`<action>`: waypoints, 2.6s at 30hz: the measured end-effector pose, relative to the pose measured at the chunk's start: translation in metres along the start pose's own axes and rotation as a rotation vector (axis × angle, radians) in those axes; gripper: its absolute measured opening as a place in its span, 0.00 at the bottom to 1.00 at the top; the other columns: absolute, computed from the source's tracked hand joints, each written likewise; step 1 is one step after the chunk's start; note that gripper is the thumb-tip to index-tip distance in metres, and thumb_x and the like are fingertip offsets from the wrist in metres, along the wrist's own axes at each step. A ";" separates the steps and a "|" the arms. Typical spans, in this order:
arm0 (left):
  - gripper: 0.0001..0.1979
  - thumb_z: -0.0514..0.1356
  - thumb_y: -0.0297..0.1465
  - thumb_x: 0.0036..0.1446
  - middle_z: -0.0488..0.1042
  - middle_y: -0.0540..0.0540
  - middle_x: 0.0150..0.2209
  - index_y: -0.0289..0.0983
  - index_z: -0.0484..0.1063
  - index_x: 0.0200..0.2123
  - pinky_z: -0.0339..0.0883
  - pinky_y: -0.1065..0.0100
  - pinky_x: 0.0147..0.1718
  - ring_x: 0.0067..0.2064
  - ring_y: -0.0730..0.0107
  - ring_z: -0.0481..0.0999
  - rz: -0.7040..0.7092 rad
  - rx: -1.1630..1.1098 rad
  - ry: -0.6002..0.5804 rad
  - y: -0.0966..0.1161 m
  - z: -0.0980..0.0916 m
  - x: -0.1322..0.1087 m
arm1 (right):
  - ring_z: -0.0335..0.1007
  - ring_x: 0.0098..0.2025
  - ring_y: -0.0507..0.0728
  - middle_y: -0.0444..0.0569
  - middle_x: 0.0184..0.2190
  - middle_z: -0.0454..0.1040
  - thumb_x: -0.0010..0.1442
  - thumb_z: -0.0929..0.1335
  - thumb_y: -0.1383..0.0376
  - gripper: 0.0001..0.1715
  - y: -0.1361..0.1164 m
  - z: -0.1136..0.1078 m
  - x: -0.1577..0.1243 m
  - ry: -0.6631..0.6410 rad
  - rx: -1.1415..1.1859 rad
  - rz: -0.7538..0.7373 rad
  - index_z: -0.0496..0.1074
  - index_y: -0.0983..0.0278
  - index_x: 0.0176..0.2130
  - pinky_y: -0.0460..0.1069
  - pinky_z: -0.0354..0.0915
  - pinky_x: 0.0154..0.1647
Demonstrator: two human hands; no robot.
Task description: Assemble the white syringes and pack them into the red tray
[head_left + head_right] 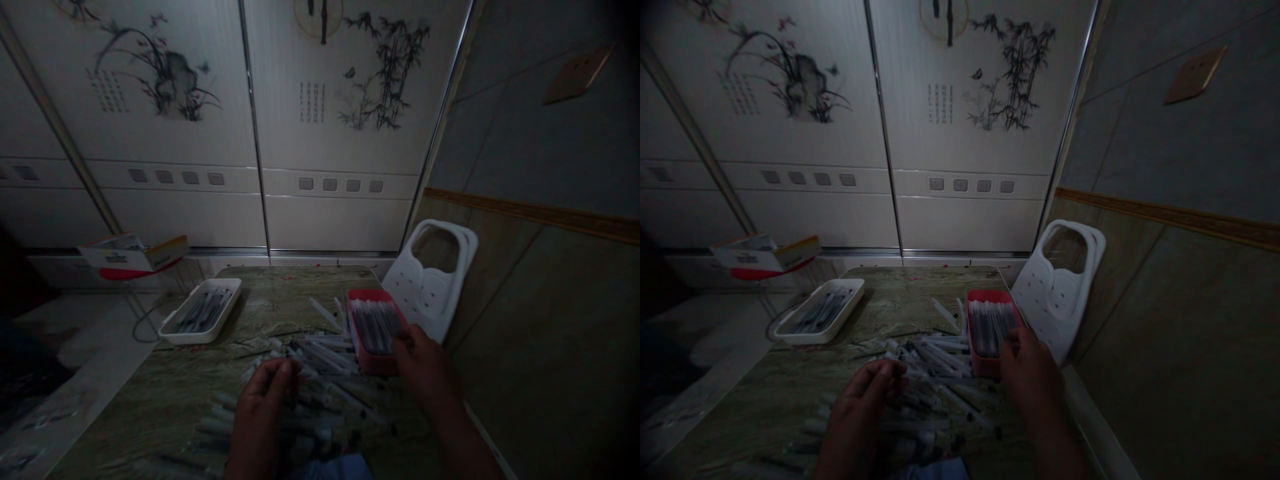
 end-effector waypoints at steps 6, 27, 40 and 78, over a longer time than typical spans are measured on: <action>0.18 0.67 0.47 0.53 0.79 0.45 0.37 0.39 0.79 0.36 0.69 0.67 0.38 0.37 0.63 0.76 -0.043 -0.075 0.023 -0.001 0.000 0.000 | 0.75 0.37 0.60 0.51 0.36 0.80 0.62 0.66 0.58 0.12 -0.005 0.004 0.000 -0.029 -0.010 -0.058 0.77 0.59 0.41 0.49 0.60 0.33; 0.17 0.68 0.45 0.53 0.79 0.47 0.35 0.38 0.76 0.37 0.70 0.68 0.39 0.37 0.68 0.77 -0.018 -0.244 0.295 0.002 -0.018 0.009 | 0.71 0.35 0.58 0.47 0.31 0.77 0.66 0.63 0.54 0.18 -0.045 0.014 -0.023 -0.076 0.254 -0.255 0.75 0.60 0.34 0.49 0.61 0.35; 0.17 0.70 0.43 0.50 0.79 0.49 0.33 0.38 0.74 0.37 0.67 0.71 0.34 0.33 0.72 0.76 -0.091 -0.372 0.329 0.006 -0.019 0.009 | 0.71 0.32 0.53 0.42 0.29 0.77 0.51 0.67 0.71 0.08 -0.059 0.052 -0.067 -0.748 -0.054 -0.453 0.74 0.60 0.32 0.46 0.48 0.28; 0.17 0.68 0.45 0.53 0.75 0.49 0.30 0.36 0.75 0.34 0.64 0.72 0.29 0.29 0.73 0.71 -0.143 -0.292 0.112 -0.007 -0.008 0.010 | 0.73 0.36 0.56 0.46 0.33 0.78 0.55 0.69 0.67 0.03 -0.054 0.063 -0.064 -0.637 -0.167 -0.426 0.72 0.61 0.34 0.47 0.47 0.30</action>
Point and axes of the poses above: each hand's wrist, its own x-axis towards the middle knuckle, its own z-axis out of the palm, y = z × x, the point moved 3 cm from there along x, towards the middle knuckle
